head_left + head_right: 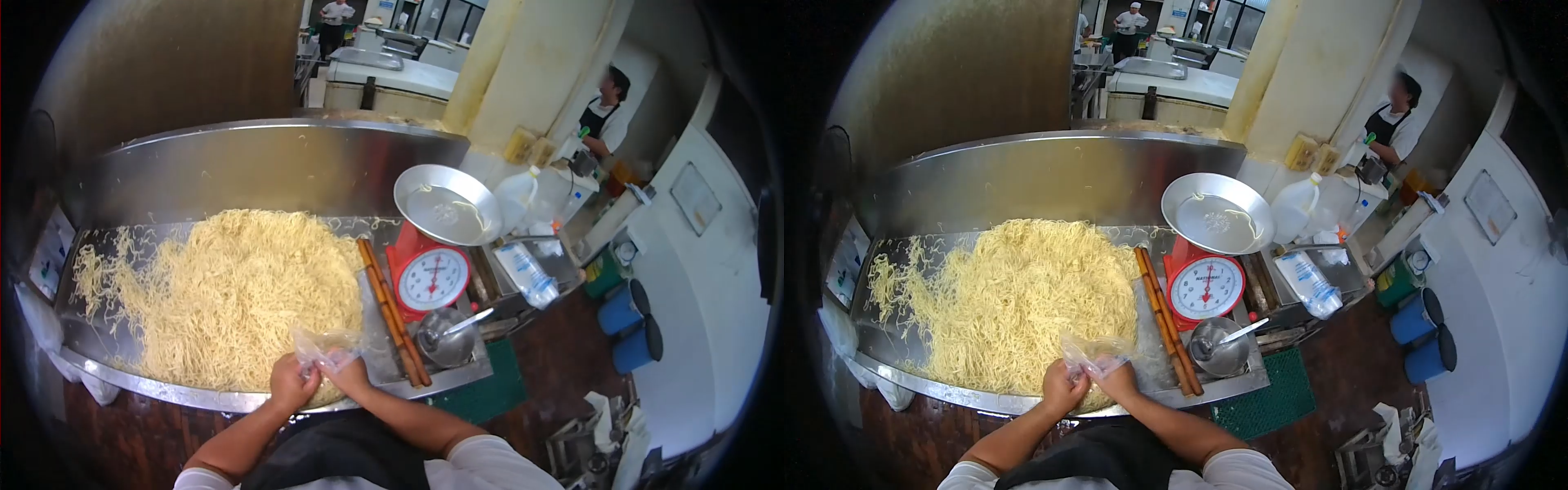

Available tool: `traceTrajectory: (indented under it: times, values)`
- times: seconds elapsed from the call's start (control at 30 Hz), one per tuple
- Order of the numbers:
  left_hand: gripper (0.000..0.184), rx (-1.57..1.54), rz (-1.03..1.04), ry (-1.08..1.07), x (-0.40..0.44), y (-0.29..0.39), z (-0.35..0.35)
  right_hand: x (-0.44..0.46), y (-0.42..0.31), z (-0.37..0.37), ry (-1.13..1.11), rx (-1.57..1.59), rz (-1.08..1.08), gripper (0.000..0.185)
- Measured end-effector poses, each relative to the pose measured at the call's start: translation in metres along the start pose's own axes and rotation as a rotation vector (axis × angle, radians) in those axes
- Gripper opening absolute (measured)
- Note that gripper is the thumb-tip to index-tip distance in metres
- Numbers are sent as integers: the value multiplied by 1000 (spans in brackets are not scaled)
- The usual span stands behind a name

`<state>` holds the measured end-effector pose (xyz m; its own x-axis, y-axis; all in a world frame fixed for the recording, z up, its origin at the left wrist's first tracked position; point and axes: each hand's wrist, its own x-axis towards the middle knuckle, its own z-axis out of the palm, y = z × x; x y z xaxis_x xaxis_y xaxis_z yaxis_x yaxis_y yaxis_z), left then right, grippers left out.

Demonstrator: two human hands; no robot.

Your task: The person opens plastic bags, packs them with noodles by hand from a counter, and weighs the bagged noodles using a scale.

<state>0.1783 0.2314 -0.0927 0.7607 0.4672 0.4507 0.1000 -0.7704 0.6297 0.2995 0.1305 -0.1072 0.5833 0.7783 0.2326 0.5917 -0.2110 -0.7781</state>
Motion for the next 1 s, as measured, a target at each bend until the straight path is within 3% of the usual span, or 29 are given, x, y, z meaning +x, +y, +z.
traceTrajectory:
  times: [0.07,0.17,0.27,0.37,0.47,0.5,0.6,0.63,0.67,0.7,0.73,0.77,0.87,0.9,0.97,1.0]
  values:
    - [10,116,-27,17,-7,-6,8,2,3,7,54,-5,-92,25]
    - [9,188,-46,20,-4,-10,15,8,27,24,28,-127,-47,27]
    - [15,112,-278,-33,-5,-26,21,22,17,23,-152,-240,251,28]
    - [21,-607,-1008,-130,30,-24,-13,31,2,15,-167,250,108,31]
    - [28,-683,-550,-249,35,-22,-38,34,-29,15,-192,731,139,32]
    - [30,-604,-459,-332,37,-24,-45,37,-31,13,-231,898,266,30]
    - [34,-687,-409,-429,43,-1,-53,52,-30,6,-341,1428,551,23]
    - [47,-203,-7,-282,42,7,-53,55,-25,3,-377,1628,592,22]
    - [49,-2,15,-211,36,17,-47,56,-21,2,-410,1829,636,22]
    - [51,200,33,-141,27,29,-40,57,-47,-5,-210,1702,851,32]
    - [54,405,47,-71,19,33,-36,53,-57,0,-201,1597,839,33]
    - [46,45,-193,-251,18,19,-29,49,-64,8,-194,1494,825,34]
    - [33,67,-298,-226,-2,-13,7,36,-73,17,-212,1110,708,32]
    - [36,-131,-345,-219,0,-5,0,29,-93,6,-198,1022,650,31]
    - [44,38,-290,-373,-4,-15,9,18,-82,8,-246,944,478,29]
    - [48,124,-264,-448,-6,-20,10,10,-82,4,-248,918,499,28]
